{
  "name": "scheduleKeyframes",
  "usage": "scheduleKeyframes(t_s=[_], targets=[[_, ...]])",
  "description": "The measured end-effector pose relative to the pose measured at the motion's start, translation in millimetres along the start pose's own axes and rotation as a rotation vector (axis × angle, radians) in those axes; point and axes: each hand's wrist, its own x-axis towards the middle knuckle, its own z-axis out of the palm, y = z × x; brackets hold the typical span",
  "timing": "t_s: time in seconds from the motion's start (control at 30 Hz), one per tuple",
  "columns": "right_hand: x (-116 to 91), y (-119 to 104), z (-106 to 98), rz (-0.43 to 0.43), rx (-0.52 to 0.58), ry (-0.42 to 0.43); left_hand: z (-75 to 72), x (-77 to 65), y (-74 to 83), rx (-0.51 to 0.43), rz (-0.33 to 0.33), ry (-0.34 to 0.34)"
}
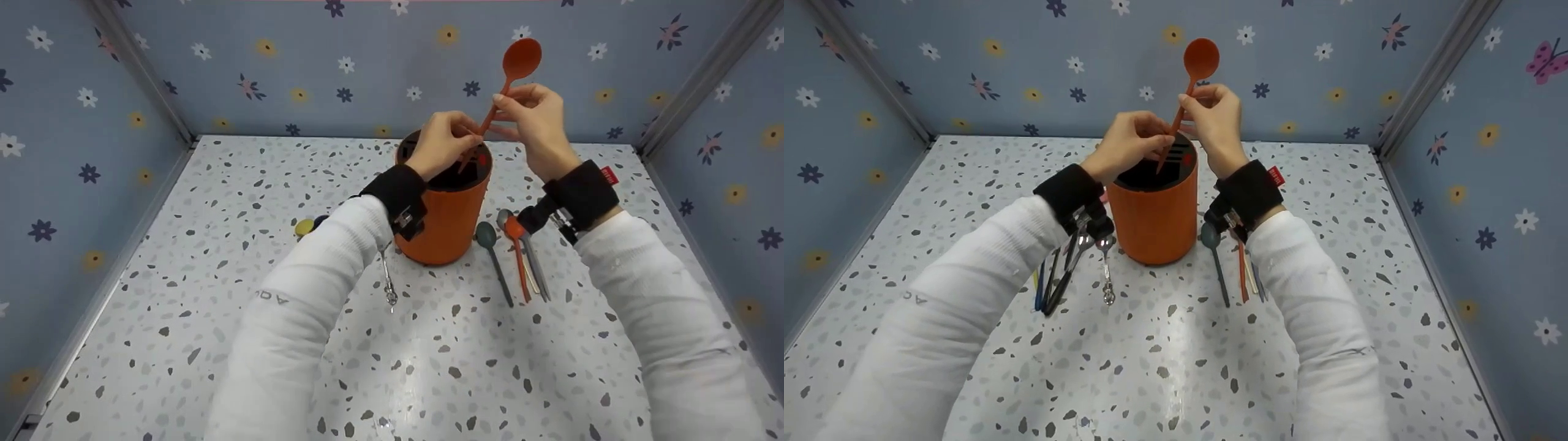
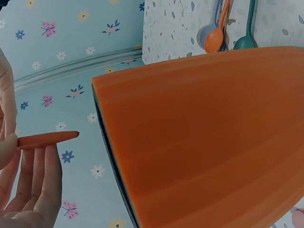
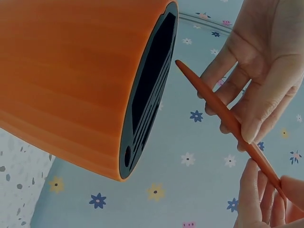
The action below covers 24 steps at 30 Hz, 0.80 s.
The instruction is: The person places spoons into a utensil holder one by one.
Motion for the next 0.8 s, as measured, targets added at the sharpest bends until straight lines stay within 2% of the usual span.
scheduleKeyframes(t_s=[0.3,0.6,0.8], targets=[[3.6,9.0,-5.7,-0.039,0.014,-0.016,6.6,6.2,-8.0,0.058,0.001,0.048],[7.1,15.9,-13.4,-0.004,0.085,-0.024,12.9,13.5,-13.8,0.123,-0.032,0.065],[7.7,19.0,-17.1,0.011,0.069,-0.027,15.9,15.2,-16.5,0.133,-0.029,0.059]])
